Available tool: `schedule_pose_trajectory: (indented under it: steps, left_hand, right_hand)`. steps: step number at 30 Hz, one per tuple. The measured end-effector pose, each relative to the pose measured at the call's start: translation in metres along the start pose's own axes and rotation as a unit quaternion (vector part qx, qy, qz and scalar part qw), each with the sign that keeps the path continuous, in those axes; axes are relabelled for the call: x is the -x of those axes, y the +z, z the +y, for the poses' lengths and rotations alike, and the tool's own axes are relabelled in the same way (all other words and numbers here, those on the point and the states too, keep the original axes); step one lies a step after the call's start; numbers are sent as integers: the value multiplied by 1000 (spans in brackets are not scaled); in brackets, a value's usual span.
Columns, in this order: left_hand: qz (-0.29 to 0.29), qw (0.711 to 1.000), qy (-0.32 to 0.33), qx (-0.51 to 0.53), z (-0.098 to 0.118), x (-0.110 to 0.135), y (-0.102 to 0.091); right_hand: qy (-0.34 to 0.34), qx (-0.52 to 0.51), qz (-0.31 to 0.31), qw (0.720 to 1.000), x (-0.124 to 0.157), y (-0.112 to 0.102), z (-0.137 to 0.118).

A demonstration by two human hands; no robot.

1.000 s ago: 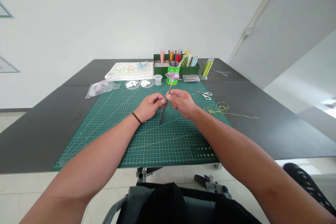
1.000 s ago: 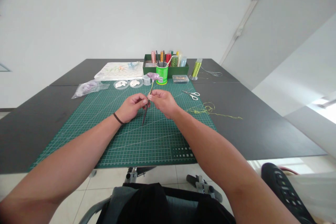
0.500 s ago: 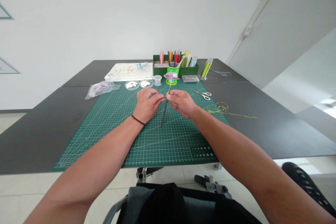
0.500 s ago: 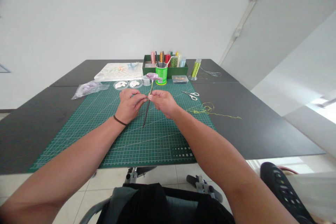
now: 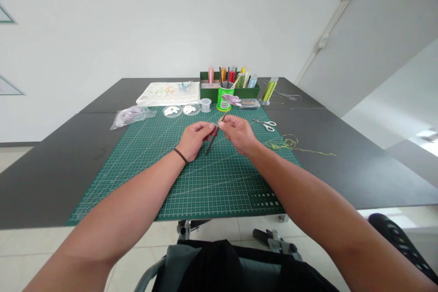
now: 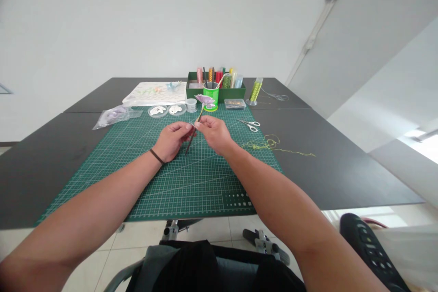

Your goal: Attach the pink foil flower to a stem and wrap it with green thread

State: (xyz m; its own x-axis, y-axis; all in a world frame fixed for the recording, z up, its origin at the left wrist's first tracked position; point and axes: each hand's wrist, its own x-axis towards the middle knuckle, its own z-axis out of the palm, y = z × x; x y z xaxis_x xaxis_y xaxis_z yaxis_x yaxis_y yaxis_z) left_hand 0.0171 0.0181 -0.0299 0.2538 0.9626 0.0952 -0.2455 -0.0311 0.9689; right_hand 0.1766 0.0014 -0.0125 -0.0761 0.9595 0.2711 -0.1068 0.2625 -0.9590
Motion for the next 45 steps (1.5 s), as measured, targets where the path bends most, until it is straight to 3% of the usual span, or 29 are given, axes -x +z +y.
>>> schedule_pose_trajectory:
  steps: [5, 12, 19, 26, 29, 35, 41, 45]
  left_hand:
    - [-44, 998, -50, 24, 2, 1, 0]
    - [-22, 994, -68, 88, 2, 1, 2]
    - [8, 999, -19, 44, 1, 3, 7]
    - [31, 991, 67, -113, -6, 4, 1]
    - [29, 965, 135, -221, -4, 6, -1]
    - [46, 869, 284, -403, 1, 8, -2]
    - [34, 818, 318, -478, 4, 9, -2]
    - [25, 803, 326, -499, 5, 11, -1]
  right_hand:
    - [8, 12, -7, 1000, 1, 1, -1]
    - [7, 13, 3, 1000, 1, 2, 1]
    - [18, 20, 11, 1000, 0, 3, 3]
    - [33, 24, 7, 999, 0, 4, 3]
    - [39, 20, 14, 999, 0, 5, 3]
    - [57, 29, 39, 997, -1, 7, 4]
    - [68, 23, 48, 996, -1, 9, 4]
    - [69, 22, 57, 996, 0, 10, 2]
